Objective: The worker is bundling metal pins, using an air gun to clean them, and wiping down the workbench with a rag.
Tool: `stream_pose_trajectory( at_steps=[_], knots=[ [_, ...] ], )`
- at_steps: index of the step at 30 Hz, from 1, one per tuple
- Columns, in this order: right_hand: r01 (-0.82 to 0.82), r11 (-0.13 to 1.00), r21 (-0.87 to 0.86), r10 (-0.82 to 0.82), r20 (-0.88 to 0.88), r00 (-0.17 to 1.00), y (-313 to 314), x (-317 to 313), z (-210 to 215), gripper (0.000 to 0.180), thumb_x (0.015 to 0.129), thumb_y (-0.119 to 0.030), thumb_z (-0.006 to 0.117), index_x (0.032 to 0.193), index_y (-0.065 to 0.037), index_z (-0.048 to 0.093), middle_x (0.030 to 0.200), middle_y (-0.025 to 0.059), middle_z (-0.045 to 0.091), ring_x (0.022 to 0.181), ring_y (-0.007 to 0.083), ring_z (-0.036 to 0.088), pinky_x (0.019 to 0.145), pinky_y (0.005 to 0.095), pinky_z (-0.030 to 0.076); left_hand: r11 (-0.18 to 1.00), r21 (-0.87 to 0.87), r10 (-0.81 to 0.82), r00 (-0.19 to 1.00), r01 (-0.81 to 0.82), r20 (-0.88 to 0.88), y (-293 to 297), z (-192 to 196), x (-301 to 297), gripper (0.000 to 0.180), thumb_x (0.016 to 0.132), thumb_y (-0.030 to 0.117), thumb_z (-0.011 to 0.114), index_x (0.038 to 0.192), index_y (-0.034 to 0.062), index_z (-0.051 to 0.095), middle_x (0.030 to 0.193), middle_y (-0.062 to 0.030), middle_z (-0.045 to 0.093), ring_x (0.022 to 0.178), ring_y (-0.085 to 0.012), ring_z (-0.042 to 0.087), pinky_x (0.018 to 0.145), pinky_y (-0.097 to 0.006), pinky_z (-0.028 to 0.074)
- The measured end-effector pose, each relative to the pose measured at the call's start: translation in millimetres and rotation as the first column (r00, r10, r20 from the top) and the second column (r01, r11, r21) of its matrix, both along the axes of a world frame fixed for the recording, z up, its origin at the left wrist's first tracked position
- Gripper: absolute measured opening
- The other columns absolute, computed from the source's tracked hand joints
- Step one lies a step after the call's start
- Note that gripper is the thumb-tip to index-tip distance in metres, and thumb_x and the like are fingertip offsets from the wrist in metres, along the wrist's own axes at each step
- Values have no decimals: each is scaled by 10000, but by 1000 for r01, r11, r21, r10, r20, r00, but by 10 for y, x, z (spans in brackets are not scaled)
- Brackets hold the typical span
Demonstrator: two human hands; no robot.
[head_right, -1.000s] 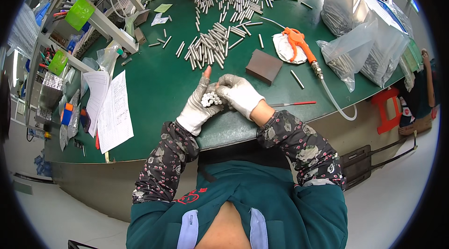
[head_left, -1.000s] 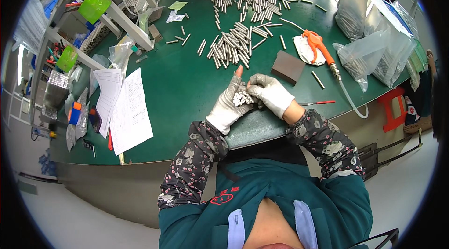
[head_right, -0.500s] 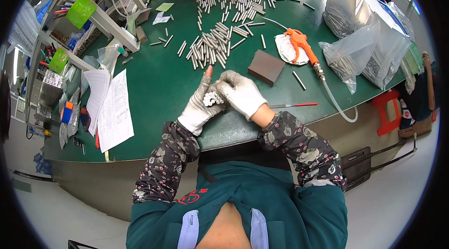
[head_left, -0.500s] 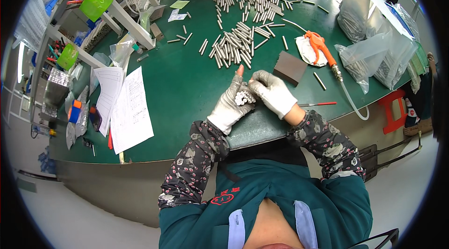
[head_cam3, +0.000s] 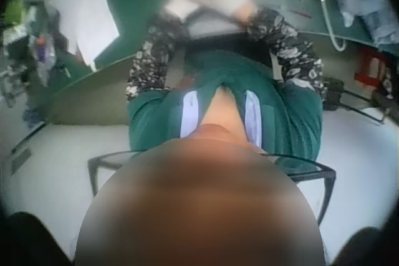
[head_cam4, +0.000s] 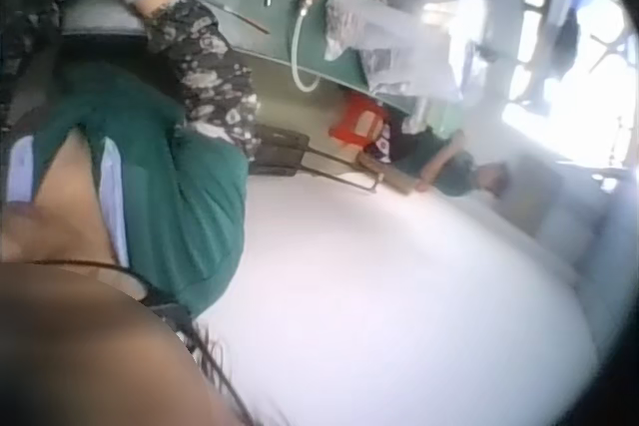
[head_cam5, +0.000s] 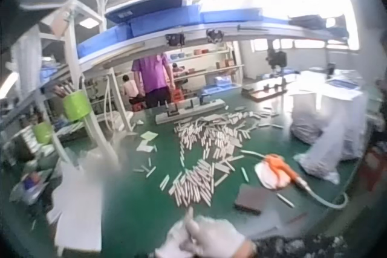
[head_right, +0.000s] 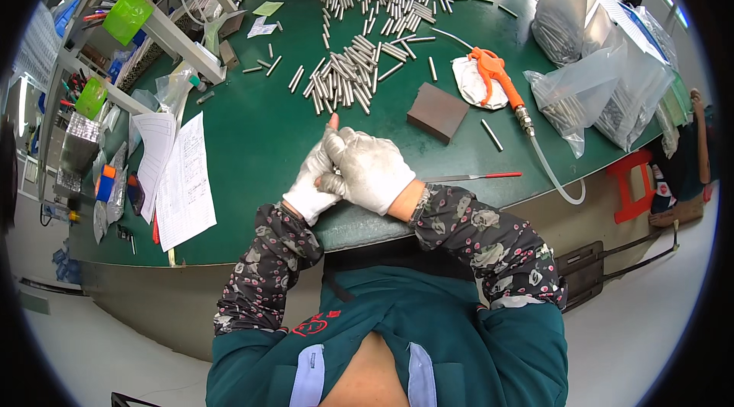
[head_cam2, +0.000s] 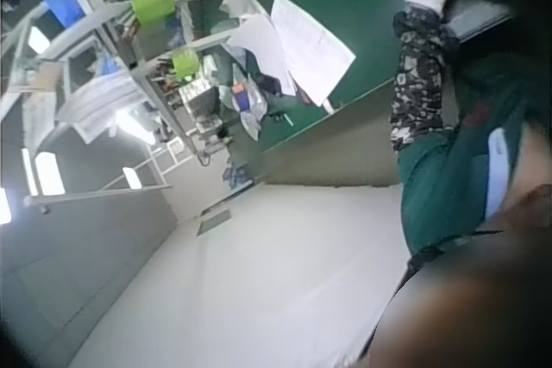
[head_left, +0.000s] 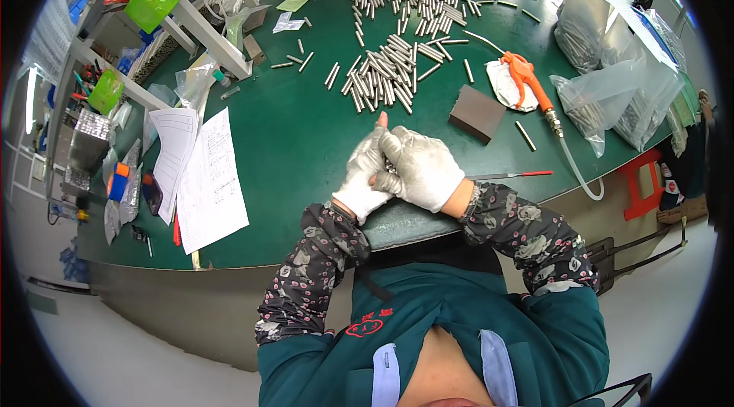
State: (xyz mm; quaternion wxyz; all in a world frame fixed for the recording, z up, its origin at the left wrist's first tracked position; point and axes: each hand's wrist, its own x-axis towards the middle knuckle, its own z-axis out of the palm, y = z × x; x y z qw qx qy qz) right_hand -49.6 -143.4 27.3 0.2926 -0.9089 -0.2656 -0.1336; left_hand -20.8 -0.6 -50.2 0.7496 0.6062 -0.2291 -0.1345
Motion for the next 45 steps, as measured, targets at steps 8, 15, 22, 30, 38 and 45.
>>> stream_pose_trajectory(
  at_steps=[8, 15, 22, 30, 38, 45],
  knots=[
    [11, 997, -82, 6, 213, 977, 14, 208, -69, 140, 785, -193, 572, 831, -64, 547, 720, 107, 554, 590, 276, 576, 503, 369, 463, 249, 768, -107, 771, -590, 628, 110, 591, -231, 744, 656, 324, 730, 1272, 62, 406, 1225, -98, 465, 1181, -258, 404, 1000, -385, 321],
    [61, 997, 40, -71, 354, 933, -127, 125, 154, 100, 722, -121, 624, 749, -74, 539, 641, 85, 516, 548, 255, 560, 479, 347, 445, 609, 430, 224, 665, -666, 712, 270, 557, -91, 651, 628, -16, 701, 1236, 39, 475, 1054, -79, 578, 1044, -238, 528, 949, -324, 396],
    [123, 969, 216, -156, 146, 977, -146, 234, -114, 106, 773, -158, 574, 746, -56, 566, 688, 122, 570, 640, 280, 604, 560, 370, 489, 628, 390, 270, 659, -673, 702, 286, 447, -50, 551, 627, -9, 688, 1151, 48, 527, 985, -84, 603, 1003, -252, 547, 891, -335, 432],
    [761, -124, 636, 822, -364, 438, -431, -58, -182, 245, 903, -259, 451, 732, -88, 492, 565, -12, 432, 455, 103, 445, 363, 237, 352, 656, 357, 348, 686, -665, 639, 349, 294, -92, 460, 722, -53, 641, 1161, 38, 540, 1008, -70, 610, 926, -160, 581, 857, -264, 441],
    [906, -209, 367, 849, -392, 355, -698, -1482, -568, 270, 908, -285, 442, 759, -69, 507, 538, 22, 420, 439, 124, 423, 364, 228, 346, 767, 291, 498, 816, -572, 292, 361, 344, -53, 401, 819, -82, 547, 1203, 31, 516, 1091, -52, 575, 975, -133, 552, 869, -239, 430],
    [843, -518, 146, 745, -408, 528, -814, -1763, -1412, 282, 873, -290, 415, 732, -85, 547, 614, 47, 486, 339, 133, 344, 278, 276, 260, 724, 320, 509, 786, -611, 350, 453, 354, 50, 421, 819, -107, 522, 1219, 22, 498, 1108, -86, 579, 994, -142, 553, 878, -253, 438]
  ],
)
